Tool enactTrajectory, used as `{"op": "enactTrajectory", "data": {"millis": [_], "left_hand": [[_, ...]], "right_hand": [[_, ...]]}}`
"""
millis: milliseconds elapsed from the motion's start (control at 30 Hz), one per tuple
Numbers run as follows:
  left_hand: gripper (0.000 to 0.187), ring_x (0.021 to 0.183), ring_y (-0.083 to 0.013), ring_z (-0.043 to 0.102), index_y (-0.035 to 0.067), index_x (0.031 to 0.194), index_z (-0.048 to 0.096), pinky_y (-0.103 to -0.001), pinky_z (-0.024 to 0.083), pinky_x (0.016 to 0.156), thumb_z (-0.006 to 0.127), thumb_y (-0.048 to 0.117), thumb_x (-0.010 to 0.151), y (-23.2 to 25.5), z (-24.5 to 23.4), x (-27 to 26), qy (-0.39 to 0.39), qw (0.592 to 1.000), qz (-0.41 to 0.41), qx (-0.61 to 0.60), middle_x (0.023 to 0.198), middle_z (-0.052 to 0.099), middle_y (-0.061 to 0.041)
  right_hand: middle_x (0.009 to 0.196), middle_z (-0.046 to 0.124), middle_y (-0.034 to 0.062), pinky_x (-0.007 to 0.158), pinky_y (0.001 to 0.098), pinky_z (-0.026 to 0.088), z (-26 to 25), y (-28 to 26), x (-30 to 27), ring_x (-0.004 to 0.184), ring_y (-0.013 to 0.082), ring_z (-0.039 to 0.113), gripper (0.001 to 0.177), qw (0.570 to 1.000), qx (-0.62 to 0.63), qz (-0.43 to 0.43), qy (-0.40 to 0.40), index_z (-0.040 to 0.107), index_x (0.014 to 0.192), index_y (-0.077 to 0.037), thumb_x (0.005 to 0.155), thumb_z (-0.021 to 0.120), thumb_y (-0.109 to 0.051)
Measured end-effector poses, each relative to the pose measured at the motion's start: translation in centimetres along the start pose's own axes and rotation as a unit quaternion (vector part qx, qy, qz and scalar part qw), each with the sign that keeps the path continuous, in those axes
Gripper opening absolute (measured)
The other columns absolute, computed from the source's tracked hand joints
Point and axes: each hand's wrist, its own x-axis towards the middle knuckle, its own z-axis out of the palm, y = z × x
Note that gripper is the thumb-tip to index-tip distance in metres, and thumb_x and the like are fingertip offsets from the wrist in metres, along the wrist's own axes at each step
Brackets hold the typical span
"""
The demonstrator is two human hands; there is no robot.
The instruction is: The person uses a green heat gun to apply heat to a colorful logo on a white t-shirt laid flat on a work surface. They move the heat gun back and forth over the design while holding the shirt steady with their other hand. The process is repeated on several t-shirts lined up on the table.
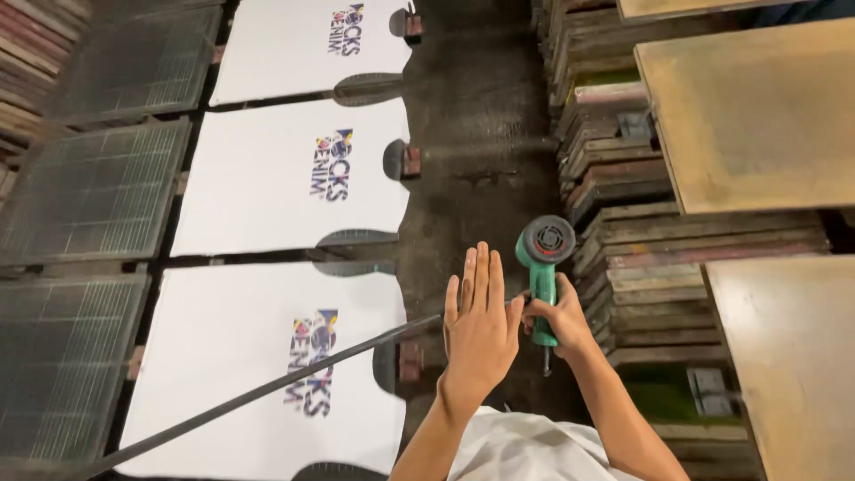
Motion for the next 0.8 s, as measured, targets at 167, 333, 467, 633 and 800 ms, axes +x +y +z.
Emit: {"op": "enactTrajectory", "data": {"millis": [167, 333, 467, 633, 800], "left_hand": [[0.059, 0.153, -0.0222, 0.025, 0.006, 0.157, 0.031, -0.041, 0.007, 0.122, 0.038, 0.038, 0.108, -6.2, 5.8, 13.6, 0.02, 0.998, 0.011, 0.052, 0.165, 0.03, -0.012], [0.06, 0.154, -0.0179, 0.024, 0.01, 0.157, 0.031, -0.04, 0.002, 0.122, 0.036, 0.042, 0.107, -12.6, 9.2, 28.3, 0.047, 0.992, -0.011, 0.117, 0.166, 0.029, -0.008], [0.059, 0.155, -0.0192, 0.022, 0.009, 0.157, 0.031, -0.04, 0.003, 0.122, 0.036, 0.04, 0.107, -16.9, 13.1, 39.3, 0.04, 0.996, -0.006, 0.082, 0.166, 0.027, -0.009], [0.059, 0.155, -0.0191, 0.019, 0.007, 0.157, 0.031, -0.041, 0.002, 0.122, 0.039, 0.038, 0.107, -21.7, 19.6, 51.4, 0.019, 0.999, -0.005, 0.048, 0.167, 0.025, -0.01], [0.058, 0.155, -0.0154, 0.02, 0.009, 0.157, 0.032, -0.04, 0.001, 0.123, 0.039, 0.04, 0.108, -26.7, 26.5, 63.0, 0.029, 0.995, -0.026, 0.089, 0.165, 0.03, -0.006]], "right_hand": [[0.085, 0.06, 0.0273, 0.042, 0.0488, 0.046, 3.4, -3.0, 16.4, 0.048, 0.0291, 0.055, 0.041, 0.999, -0.02, -0.03, -0.021, 0.049, 0.103, 0.004, 0.066, 0.066, 0.01], [0.081, 0.057, 0.0264, 0.041, 0.0502, 0.046, 9.4, -9.9, 30.8, 0.045, 0.0283, 0.052, 0.042, 0.998, -0.001, -0.037, -0.057, 0.049, 0.103, 0.004, 0.065, 0.064, 0.014], [0.076, 0.056, 0.0246, 0.04, 0.0484, 0.045, 11.8, -13.8, 42.1, 0.045, 0.028, 0.05, 0.045, 0.997, 0.009, -0.051, -0.056, 0.045, 0.1, 0.002, 0.063, 0.066, 0.015], [0.072, 0.056, 0.0234, 0.041, 0.0475, 0.044, 13.6, -16.5, 55.9, 0.044, 0.0286, 0.05, 0.047, 0.998, 0.011, -0.056, -0.032, 0.044, 0.1, 0.0, 0.062, 0.065, 0.016], [0.07, 0.053, 0.0207, 0.041, 0.0443, 0.043, 15.9, -18.8, 69.9, 0.045, 0.0286, 0.05, 0.046, 0.997, -0.01, -0.067, -0.039, 0.047, 0.099, 0.0, 0.061, 0.066, 0.017]]}}
